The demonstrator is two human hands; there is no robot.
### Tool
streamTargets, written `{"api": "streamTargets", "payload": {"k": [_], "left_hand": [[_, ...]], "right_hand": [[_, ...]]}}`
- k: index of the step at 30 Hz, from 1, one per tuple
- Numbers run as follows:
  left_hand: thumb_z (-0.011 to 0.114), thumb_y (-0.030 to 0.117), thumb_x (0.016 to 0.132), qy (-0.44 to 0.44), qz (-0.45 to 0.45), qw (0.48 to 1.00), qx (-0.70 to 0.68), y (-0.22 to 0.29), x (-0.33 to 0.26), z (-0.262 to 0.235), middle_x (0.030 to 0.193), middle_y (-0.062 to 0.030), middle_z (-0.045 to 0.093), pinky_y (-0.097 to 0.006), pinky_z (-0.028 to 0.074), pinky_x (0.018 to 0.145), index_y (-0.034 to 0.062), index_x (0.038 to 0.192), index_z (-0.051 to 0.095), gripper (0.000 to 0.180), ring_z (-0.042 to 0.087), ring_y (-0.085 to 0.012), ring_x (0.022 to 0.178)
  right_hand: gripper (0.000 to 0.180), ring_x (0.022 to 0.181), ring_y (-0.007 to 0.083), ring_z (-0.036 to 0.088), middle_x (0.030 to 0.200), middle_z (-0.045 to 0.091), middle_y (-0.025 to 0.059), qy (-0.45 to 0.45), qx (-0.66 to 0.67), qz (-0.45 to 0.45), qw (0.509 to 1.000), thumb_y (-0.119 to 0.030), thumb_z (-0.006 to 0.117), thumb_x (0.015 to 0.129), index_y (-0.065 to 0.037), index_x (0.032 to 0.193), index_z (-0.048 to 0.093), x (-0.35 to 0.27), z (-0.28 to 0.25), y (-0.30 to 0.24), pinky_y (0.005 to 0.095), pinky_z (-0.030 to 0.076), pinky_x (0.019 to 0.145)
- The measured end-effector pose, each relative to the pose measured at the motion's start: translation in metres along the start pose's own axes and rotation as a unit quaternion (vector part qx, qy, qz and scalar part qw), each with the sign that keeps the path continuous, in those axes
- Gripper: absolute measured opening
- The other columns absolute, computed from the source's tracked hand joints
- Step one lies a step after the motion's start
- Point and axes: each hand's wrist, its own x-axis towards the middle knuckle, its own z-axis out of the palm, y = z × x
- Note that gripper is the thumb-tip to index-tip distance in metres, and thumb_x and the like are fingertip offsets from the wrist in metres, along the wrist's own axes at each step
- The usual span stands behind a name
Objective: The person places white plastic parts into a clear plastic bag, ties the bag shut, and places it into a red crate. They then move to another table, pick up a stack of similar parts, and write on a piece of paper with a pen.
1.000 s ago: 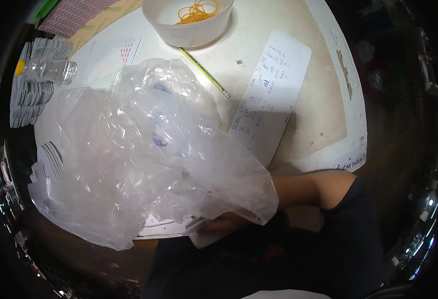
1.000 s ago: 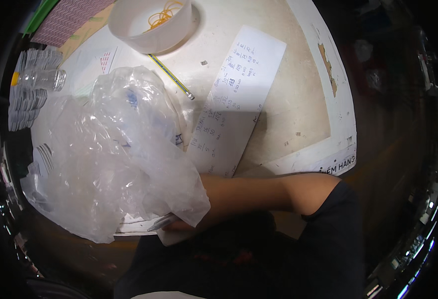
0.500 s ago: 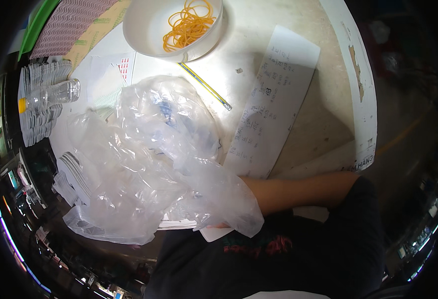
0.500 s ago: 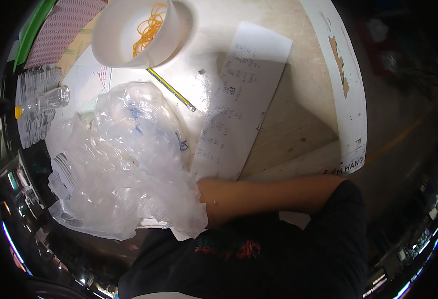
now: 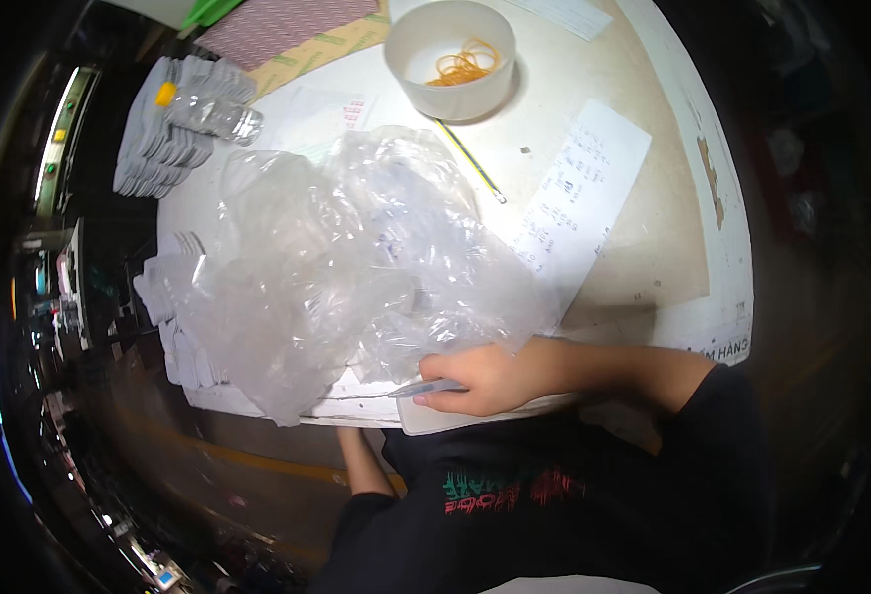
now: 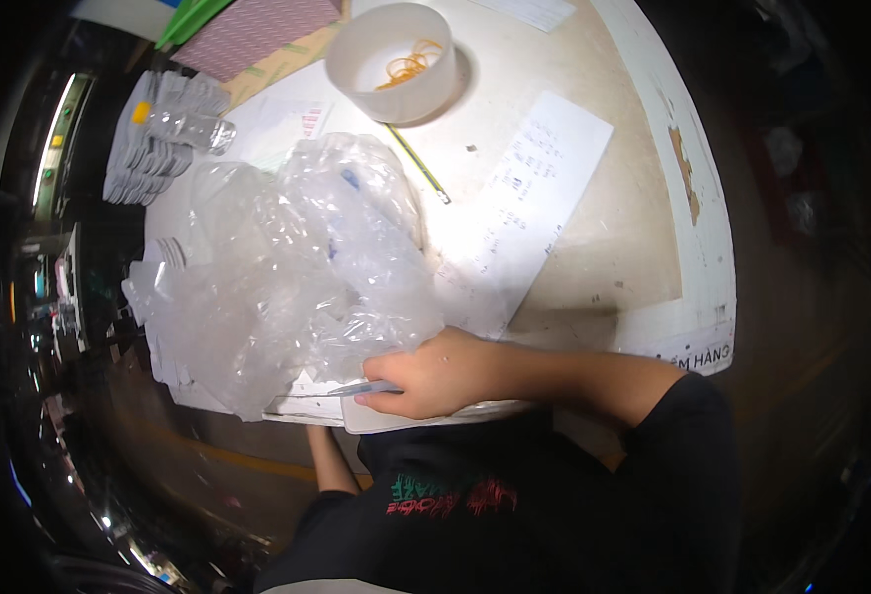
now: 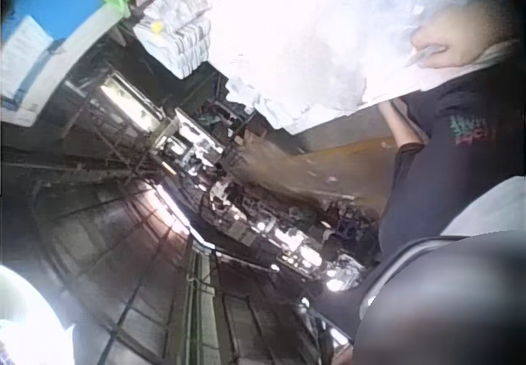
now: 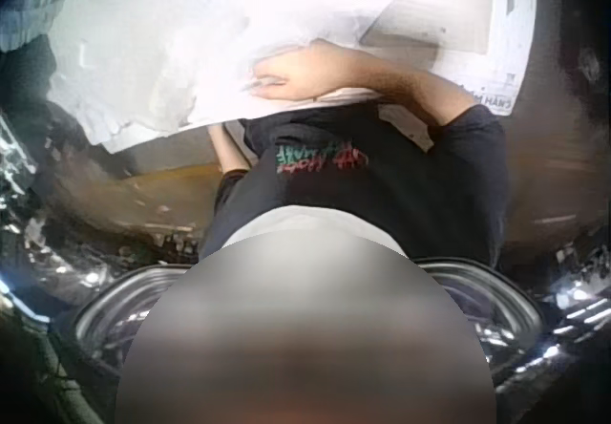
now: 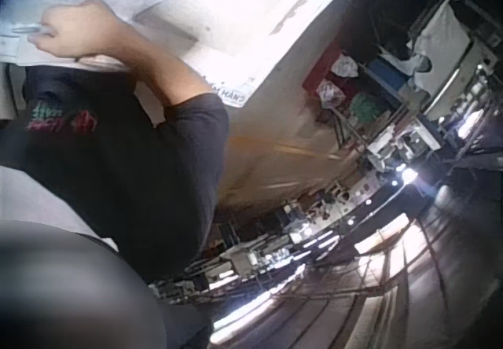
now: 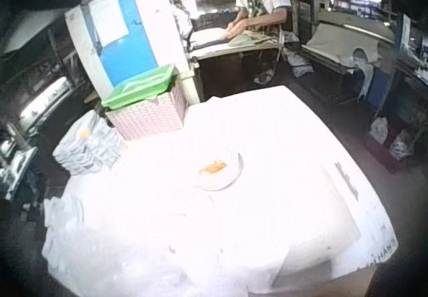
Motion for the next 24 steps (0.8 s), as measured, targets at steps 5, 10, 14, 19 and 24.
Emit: {"api": "streamTargets", "payload": {"k": [5, 10, 14, 19, 24], "left_hand": [[0.051, 0.031, 0.108, -0.112, -0.441, 0.890, -0.044, 0.072, -0.088, -0.153, 0.129, -0.0151, 0.071, -0.035, 0.051, 0.099, -0.0012, 0.138, 0.060, 0.045, 0.070, -0.0241, 0.113], [0.062, 0.028, 0.104, 0.323, -0.024, 0.940, -0.108, 0.171, -0.060, -0.180, 0.141, -0.0186, 0.055, -0.043, 0.044, 0.110, 0.0001, 0.152, 0.042, 0.059, 0.055, -0.0320, 0.132], [0.084, 0.051, 0.079, 0.203, 0.087, 0.971, 0.089, 0.222, 0.019, -0.140, 0.168, -0.0305, 0.012, -0.070, 0.022, 0.119, 0.0227, 0.166, 0.029, 0.107, 0.014, -0.0551, 0.154], [0.081, 0.031, 0.079, 0.179, 0.049, 0.950, 0.251, 0.224, 0.118, -0.141, 0.168, -0.0310, 0.013, -0.082, 0.007, 0.115, 0.0268, 0.149, 0.060, 0.073, 0.002, -0.0611, 0.154], [0.072, 0.019, 0.083, 0.249, 0.034, 0.924, 0.287, 0.212, 0.136, -0.180, 0.171, -0.0297, 0.011, -0.077, 0.007, 0.118, 0.0231, 0.144, 0.063, 0.061, -0.002, -0.0564, 0.157]], "right_hand": [[0.043, 0.096, 0.0380, 0.067, 0.099, 0.069, 0.0208, 0.033, -0.010, -0.037, 0.999, -0.049, 0.053, 0.106, -0.009, 0.120, 0.063, -0.014, -0.020, -0.031, 0.0461, 0.050, 0.088], [0.043, 0.092, 0.0373, 0.068, 0.095, 0.070, 0.0204, 0.009, -0.017, 0.008, 1.000, -0.046, 0.055, 0.105, -0.006, 0.111, 0.067, -0.003, -0.013, -0.033, 0.0447, 0.052, 0.082], [0.044, 0.079, 0.0344, 0.069, 0.083, 0.069, 0.0158, 0.014, -0.118, -0.112, 0.987, -0.049, 0.056, 0.103, -0.007, 0.099, 0.067, 0.012, -0.008, -0.025, 0.0457, 0.051, 0.070], [0.036, 0.065, 0.0256, 0.064, 0.068, 0.059, 0.0119, 0.064, 0.039, -0.221, 0.972, -0.037, 0.061, 0.103, -0.002, 0.095, 0.065, 0.020, 0.014, -0.022, 0.0413, 0.048, 0.063], [0.029, 0.043, 0.0102, 0.043, 0.062, 0.048, 0.0001, 0.031, 0.442, -0.185, 0.877, -0.031, 0.052, 0.112, -0.003, 0.117, 0.057, 0.014, 0.027, -0.024, 0.0277, 0.037, 0.043]]}}
